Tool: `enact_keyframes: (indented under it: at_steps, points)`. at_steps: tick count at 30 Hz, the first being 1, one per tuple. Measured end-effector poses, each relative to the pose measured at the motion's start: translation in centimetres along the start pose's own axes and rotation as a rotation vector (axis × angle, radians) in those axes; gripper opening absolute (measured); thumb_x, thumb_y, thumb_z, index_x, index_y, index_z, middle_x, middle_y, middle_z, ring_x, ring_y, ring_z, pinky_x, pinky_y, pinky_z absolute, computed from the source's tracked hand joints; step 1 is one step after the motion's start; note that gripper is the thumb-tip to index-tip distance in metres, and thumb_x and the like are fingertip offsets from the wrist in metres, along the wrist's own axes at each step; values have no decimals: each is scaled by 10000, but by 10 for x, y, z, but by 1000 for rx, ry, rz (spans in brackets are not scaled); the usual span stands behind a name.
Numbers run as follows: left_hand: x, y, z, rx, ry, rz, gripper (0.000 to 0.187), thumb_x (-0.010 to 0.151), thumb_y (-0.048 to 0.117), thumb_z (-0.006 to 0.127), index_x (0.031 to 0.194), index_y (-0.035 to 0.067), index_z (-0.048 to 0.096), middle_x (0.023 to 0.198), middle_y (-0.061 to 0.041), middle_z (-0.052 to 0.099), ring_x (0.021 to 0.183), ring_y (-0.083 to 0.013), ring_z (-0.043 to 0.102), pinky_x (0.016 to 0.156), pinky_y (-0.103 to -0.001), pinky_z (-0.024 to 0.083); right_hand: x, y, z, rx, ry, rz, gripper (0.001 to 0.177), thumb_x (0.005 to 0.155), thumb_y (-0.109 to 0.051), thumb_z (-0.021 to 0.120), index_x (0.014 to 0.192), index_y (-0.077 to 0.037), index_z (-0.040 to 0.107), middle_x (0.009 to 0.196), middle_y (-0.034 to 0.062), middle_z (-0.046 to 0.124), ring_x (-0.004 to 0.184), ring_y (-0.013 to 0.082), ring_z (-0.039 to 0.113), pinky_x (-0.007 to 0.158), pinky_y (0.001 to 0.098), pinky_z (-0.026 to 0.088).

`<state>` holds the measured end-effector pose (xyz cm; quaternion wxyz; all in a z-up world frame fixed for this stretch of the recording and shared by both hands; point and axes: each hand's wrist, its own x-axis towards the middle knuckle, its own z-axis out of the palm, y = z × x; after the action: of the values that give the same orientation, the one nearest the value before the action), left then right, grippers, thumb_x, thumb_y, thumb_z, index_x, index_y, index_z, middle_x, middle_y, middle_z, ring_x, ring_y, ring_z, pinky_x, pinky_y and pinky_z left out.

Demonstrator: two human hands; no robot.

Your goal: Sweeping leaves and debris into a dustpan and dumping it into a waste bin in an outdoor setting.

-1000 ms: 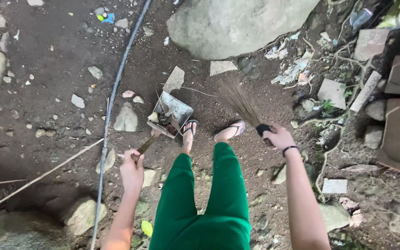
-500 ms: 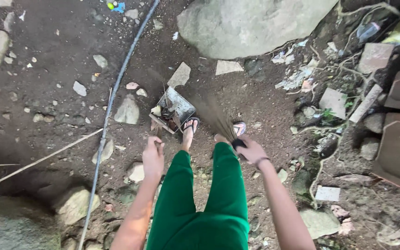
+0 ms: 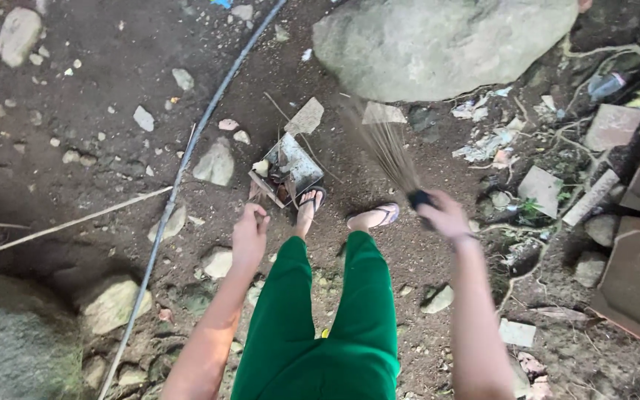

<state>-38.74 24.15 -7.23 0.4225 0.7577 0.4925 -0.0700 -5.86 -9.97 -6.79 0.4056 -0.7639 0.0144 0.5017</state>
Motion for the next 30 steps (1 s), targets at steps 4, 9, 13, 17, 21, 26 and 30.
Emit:
enact_keyframes:
  at_steps: [4, 9, 13, 17, 21, 26, 30]
  points:
    - [1, 5, 0, 4, 15, 16, 221, 925, 114, 715, 1071, 121, 548, 726, -178, 634, 675, -397, 650, 637, -518, 489, 57, 30, 122, -366, 268, 67, 695, 711, -334, 689, 1363, -118, 582, 1095, 186, 742, 875, 291, 767, 727, 424, 640]
    - [4, 2, 2, -32, 9, 48, 235, 920, 91, 713, 1082, 112, 544, 726, -175, 630, 674, -386, 652, 657, -510, 494, 49, 93, 170, -721, -84, -55, 740, 699, -444, 766, 1350, -138, 593, 1153, 250, 711, 1071, 406, 693, 966, 449, 552]
    - [5, 2, -1, -69, -7, -2, 227, 928, 93, 705, 1094, 119, 552, 680, -169, 619, 654, -363, 654, 661, -496, 501, -33, 11, 122, -777, -107, -21, 748, 729, -434, 712, 1425, -206, 561, 1144, 241, 719, 1062, 417, 695, 966, 456, 551]
    - [3, -5, -2, -100, 16, -8, 215, 911, 96, 721, 1078, 121, 588, 676, -144, 615, 624, -319, 643, 637, -473, 502, -71, -29, 69, -860, -152, 18, 772, 700, -458, 708, 1425, -251, 545, 1061, 193, 764, 998, 385, 741, 951, 429, 578]
    - [2, -11, 5, -154, 5, 1, 212, 892, 119, 752, 1061, 124, 624, 671, -142, 611, 600, -287, 625, 613, -439, 505, -66, -34, 34, -917, -159, -156, 743, 677, -422, 734, 1388, -241, 616, 1007, 188, 774, 921, 359, 752, 875, 429, 590]
    - [3, -21, 19, -201, 37, 69, 235, 881, 96, 746, 1081, 127, 626, 719, -126, 639, 633, -265, 645, 625, -411, 518, -8, -26, 71, -622, -15, 73, 729, 665, -401, 729, 1366, -220, 646, 894, 167, 807, 769, 273, 786, 761, 387, 615]
    - [0, -15, 28, -147, 49, 19, 243, 902, 91, 752, 1110, 126, 630, 723, -152, 636, 644, -285, 640, 643, -428, 510, 73, 73, 141, -873, 118, -39, 580, 828, -487, 708, 1311, -166, 695, 1092, 202, 756, 1007, 386, 726, 874, 486, 581]
